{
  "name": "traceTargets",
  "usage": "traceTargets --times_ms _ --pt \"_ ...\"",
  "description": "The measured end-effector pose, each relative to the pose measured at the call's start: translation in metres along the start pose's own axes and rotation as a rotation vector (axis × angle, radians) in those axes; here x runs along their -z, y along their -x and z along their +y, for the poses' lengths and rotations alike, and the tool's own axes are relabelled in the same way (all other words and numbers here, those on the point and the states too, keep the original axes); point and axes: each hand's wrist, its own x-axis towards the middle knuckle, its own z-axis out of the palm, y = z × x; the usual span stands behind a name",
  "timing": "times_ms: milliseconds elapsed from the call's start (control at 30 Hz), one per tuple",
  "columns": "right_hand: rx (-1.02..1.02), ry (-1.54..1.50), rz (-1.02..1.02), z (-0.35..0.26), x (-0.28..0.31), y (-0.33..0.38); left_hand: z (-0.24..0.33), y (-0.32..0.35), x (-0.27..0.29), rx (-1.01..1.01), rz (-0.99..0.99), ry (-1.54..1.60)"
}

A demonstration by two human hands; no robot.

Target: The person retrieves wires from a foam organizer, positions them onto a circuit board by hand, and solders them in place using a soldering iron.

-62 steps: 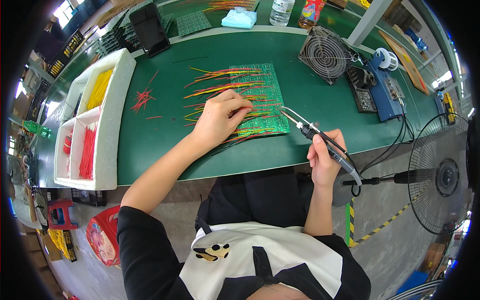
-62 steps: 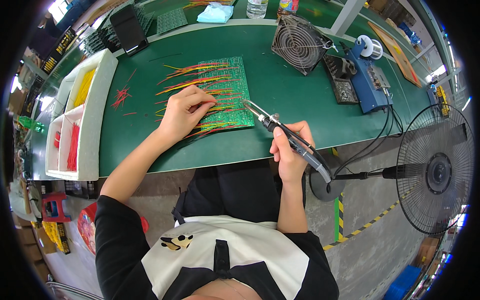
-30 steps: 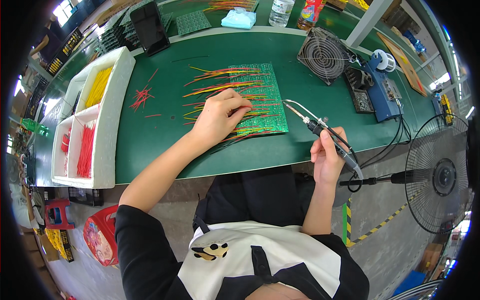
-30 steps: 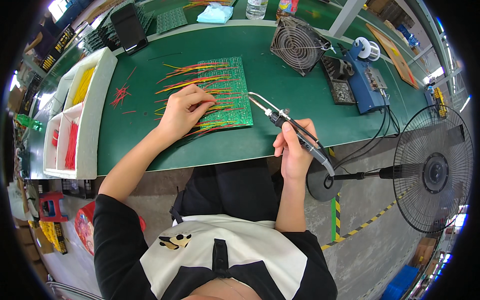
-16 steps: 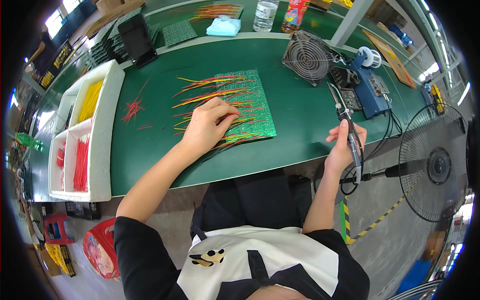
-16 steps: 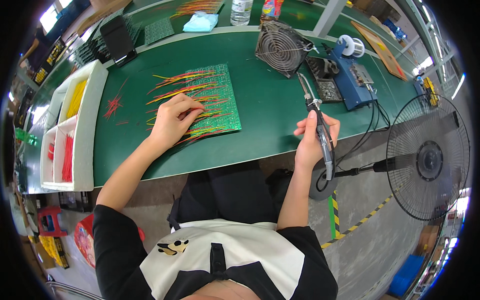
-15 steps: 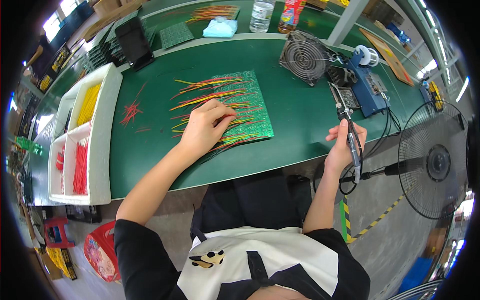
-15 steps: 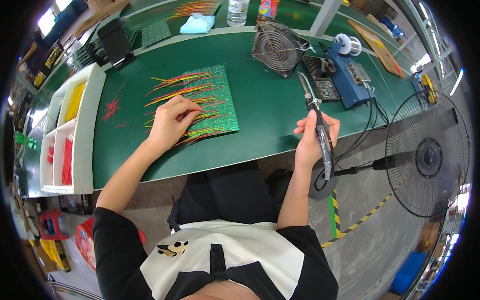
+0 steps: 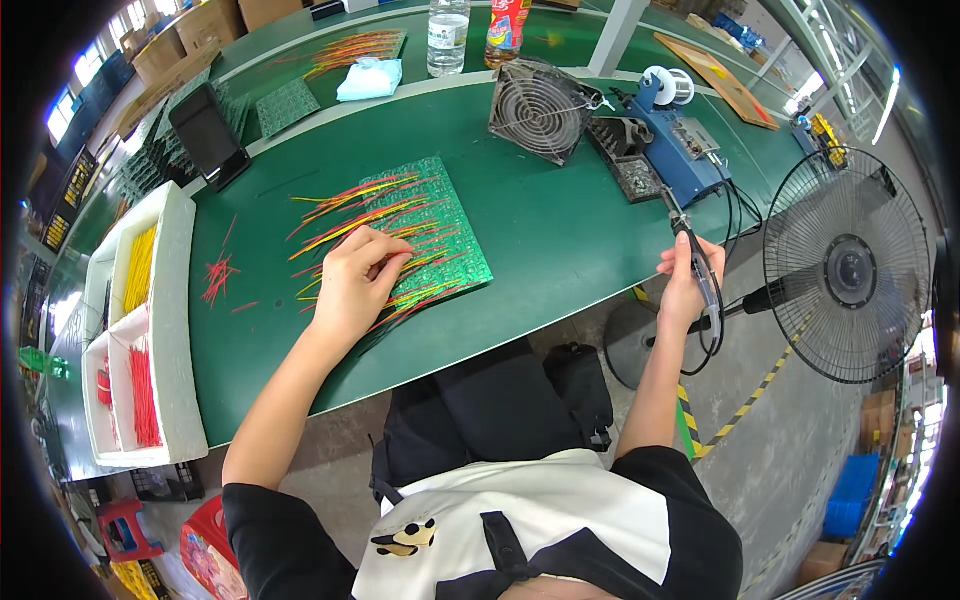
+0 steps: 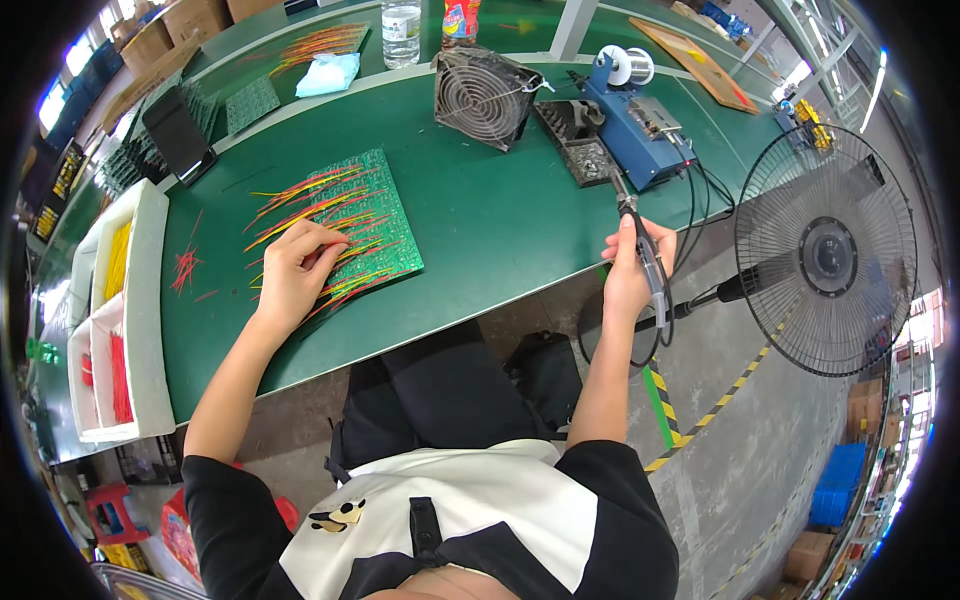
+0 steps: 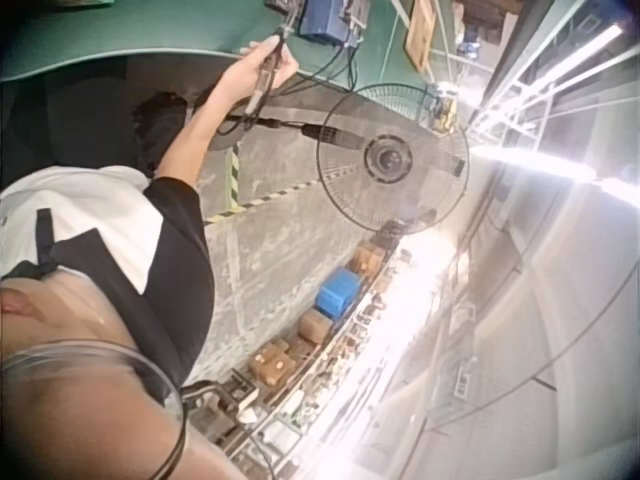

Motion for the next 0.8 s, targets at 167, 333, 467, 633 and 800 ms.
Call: traceTargets --times_ms 167,333,467,633,800 --pt "-0.032 -0.112 -0.011 -0.015 -0.014 0.035 -0.006 -0.001 0.0 -0.018 0.01 -0.001" --pt "-0.208 -0.39 -0.339 -0.039 -0.044 0.086 -0.006 -0.001 -0.002 -0.021 0.017 0.013" --pt "-0.301 -0.408 -0.488 -0.044 -0.065 0.102 -0.008 0.0 -0.003 -0.015 0.031 0.03" --pt "-0.273 -0.397 -0.501 -0.045 -0.069 0.105 -0.009 0.001 -0.003 -0.011 0.031 0.027" --pt "-0.282 -0.373 -0.533 -0.047 -0.069 0.104 -0.008 0.001 -0.002 -0.013 0.026 0.019"
